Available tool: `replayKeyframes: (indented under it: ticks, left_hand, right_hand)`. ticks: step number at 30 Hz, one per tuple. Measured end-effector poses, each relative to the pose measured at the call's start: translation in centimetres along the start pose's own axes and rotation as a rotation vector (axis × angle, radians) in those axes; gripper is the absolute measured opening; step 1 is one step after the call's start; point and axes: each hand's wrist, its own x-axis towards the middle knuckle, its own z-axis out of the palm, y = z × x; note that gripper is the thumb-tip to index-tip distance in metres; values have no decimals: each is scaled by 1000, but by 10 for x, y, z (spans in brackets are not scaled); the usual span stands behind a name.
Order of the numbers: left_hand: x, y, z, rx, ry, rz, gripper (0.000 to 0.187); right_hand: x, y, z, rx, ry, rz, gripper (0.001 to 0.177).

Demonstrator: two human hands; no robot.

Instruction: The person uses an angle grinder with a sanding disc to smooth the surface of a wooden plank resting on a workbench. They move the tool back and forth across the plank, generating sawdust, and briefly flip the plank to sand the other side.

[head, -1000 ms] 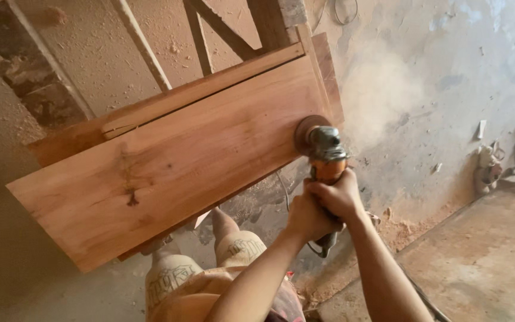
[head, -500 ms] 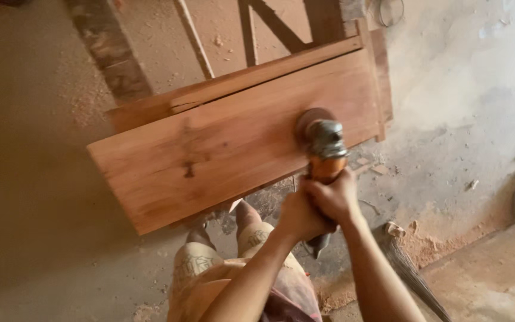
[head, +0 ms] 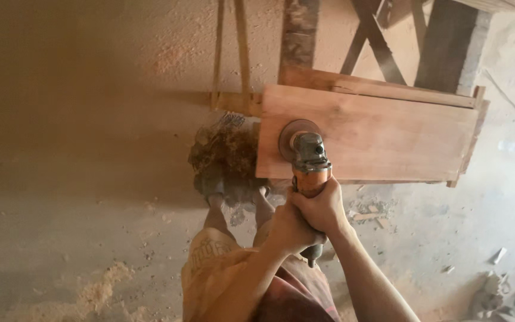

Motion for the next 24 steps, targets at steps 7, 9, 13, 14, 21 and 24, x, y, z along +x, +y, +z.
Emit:
replayKeyframes:
  ticks: [7,9,13,14,21,24]
  left_hand:
    - [-15,-14,-30,-180,69,-17,82]
    - [-15,-11,-23,-156,47,-23,80]
    - [-5,12,15,-63,9,10,95]
    - [2,17,27,-40,-4,21,98]
    - [33,46,111,-27,-124,104,83]
    - [48,62,144,-50,-104,114,87]
  right_hand:
    - [-4,-27,28,-33,-32,-114,57]
    - [-8,-27,22,-66,-32,-86,58]
    - [-5,-7,-16,-82,-24,55,52]
    - [-2,3,-25,-74,-16,80,50]
    - [9,90,-92,120,70,105,45]
    - [21,125,-121,146,104,146,44]
